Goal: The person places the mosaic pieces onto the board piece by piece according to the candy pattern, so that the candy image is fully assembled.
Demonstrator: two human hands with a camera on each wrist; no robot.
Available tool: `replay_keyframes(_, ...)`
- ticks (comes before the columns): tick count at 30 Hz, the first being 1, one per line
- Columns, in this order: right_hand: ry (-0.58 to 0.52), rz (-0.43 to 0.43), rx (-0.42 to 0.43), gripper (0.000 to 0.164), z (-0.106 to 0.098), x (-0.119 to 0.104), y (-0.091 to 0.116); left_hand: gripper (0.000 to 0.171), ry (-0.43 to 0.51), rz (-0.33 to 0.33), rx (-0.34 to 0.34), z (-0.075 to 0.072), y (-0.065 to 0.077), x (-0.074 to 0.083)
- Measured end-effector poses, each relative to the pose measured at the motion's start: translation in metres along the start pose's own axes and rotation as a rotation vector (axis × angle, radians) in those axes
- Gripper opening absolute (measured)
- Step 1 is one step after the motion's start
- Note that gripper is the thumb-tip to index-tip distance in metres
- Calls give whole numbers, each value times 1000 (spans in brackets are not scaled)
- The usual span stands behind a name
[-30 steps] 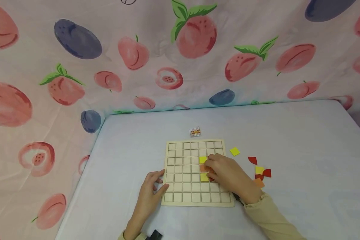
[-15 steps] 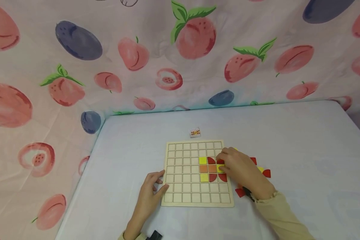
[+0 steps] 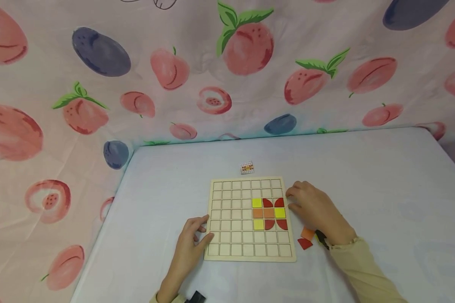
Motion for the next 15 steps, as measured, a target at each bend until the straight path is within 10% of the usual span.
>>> replay_keyframes(15, -4, 71, -32, 32, -1, 16, -5, 49, -4, -4, -3, 0, 0, 0)
Point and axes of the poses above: each hand's wrist, its own y-axis away from the middle knuckle, its own z-axis out of the palm, x = y × z, the point moved 1 cm from there along -y, towards the middle knuckle, and after that the axes turned 2 degrees about y, right-handed, at the moved point
